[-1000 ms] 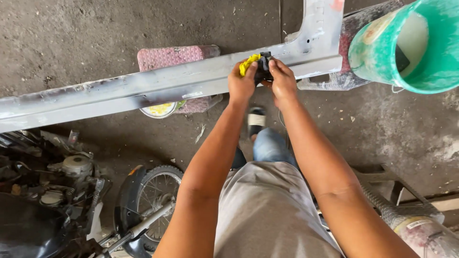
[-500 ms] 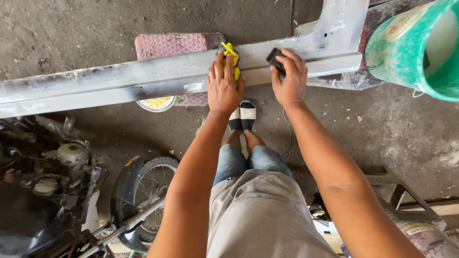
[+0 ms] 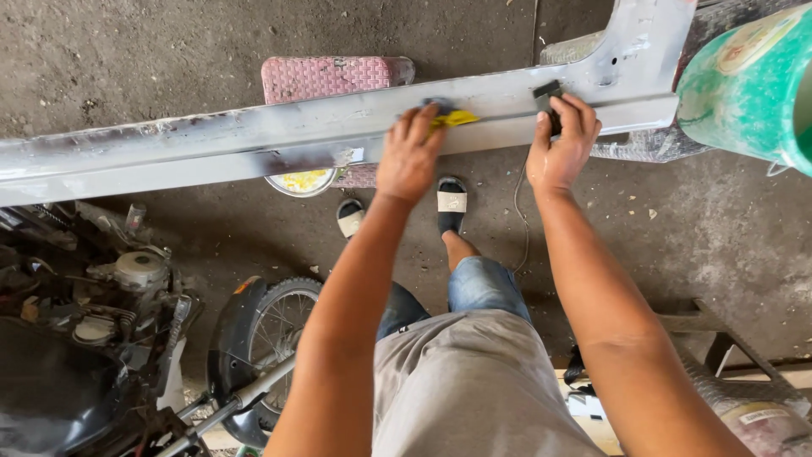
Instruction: Using a sanding block and water to sand down the surface of a car body panel.
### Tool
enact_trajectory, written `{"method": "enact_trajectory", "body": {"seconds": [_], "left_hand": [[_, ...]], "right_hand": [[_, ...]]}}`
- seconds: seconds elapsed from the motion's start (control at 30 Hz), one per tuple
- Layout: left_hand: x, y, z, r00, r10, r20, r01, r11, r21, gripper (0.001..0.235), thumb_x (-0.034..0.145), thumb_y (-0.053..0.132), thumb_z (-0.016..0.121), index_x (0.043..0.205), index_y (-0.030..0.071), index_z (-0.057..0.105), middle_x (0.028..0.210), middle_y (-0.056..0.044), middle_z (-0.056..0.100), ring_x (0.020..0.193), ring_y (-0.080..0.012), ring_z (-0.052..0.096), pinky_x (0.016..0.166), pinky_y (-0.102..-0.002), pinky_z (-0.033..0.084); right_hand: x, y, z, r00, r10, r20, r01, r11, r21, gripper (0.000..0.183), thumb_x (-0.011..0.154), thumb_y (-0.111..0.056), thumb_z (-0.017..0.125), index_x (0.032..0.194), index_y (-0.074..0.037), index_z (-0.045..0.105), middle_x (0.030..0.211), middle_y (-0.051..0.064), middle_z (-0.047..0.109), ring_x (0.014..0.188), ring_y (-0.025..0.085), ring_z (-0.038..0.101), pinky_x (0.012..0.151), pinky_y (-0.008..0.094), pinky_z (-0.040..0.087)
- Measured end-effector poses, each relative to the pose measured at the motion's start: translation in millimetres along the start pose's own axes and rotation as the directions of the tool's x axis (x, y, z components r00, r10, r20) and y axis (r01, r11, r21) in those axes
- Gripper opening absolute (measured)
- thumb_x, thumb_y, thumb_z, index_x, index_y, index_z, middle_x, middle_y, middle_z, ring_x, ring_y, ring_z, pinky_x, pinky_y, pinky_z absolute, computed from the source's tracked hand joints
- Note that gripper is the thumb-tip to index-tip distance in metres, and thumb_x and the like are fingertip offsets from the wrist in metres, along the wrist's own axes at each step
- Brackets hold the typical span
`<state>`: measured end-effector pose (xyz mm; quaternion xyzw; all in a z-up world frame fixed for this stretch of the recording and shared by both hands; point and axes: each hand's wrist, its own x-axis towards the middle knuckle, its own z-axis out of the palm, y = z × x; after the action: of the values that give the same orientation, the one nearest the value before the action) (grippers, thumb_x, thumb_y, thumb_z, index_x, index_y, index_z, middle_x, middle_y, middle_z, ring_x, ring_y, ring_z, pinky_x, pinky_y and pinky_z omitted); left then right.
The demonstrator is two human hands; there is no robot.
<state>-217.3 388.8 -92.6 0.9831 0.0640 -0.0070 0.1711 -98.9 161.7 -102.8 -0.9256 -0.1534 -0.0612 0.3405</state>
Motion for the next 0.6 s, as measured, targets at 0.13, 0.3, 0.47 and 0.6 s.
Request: {"method": "enact_trajectory", "body": {"seconds": [0.13,0.3,0.47,0.6], "left_hand": [[-50,-84,-31,0.991,-0.125,-0.046,0.127,0.99,0.053,0.038,0.095,0.002,0.055,0.128,0.015,0.069,0.154,-0.007,0.048,0.14,-0.0329,0.045,0.109,-0.05,0.043],[-89,-151,-83,0.945,-0.231,-0.23,0.219,0.973,-0.075,0.033,0.084,0.009,0.067,0.118,0.014,0.069,0.143,-0.01,0.053,0.133,-0.0358,0.047,0.109,-0.054,0.036],[-133,-233,-98,0.891,-0.375,-0.257,0.359,0.927,-0.109,0.03,0.085,0.009,0.065,0.115,0.014,0.068,0.142,-0.011,0.054,0.129,-0.0366,0.048,0.106,-0.052,0.037],[-158,-289,-122,0.863,-0.416,-0.285,0.402,0.909,-0.11,0.026,0.089,0.011,0.066,0.115,0.014,0.067,0.142,-0.01,0.054,0.131,-0.0373,0.048,0.104,-0.052,0.038]], "right_hand": [[-14,-28,23,0.989,0.123,-0.079,-0.118,0.991,0.063,0.027,0.099,-0.008,0.074,0.126,-0.007,0.068,0.134,0.011,0.06,0.119,0.034,0.054,0.098,0.044,0.049],[-40,-99,78,0.996,0.082,0.043,-0.076,0.989,-0.13,0.024,0.101,-0.017,0.072,0.123,-0.01,0.069,0.132,0.008,0.064,0.116,0.03,0.056,0.096,0.045,0.046],[-72,-236,163,0.968,-0.198,0.156,0.194,0.98,0.036,0.021,0.098,-0.01,0.068,0.119,-0.01,0.07,0.135,0.007,0.062,0.123,0.028,0.056,0.107,0.044,0.045],[-78,-288,207,0.888,-0.356,0.292,0.354,0.933,0.063,0.015,0.096,-0.005,0.067,0.108,-0.014,0.072,0.132,0.004,0.063,0.123,0.026,0.057,0.11,0.043,0.044]]}}
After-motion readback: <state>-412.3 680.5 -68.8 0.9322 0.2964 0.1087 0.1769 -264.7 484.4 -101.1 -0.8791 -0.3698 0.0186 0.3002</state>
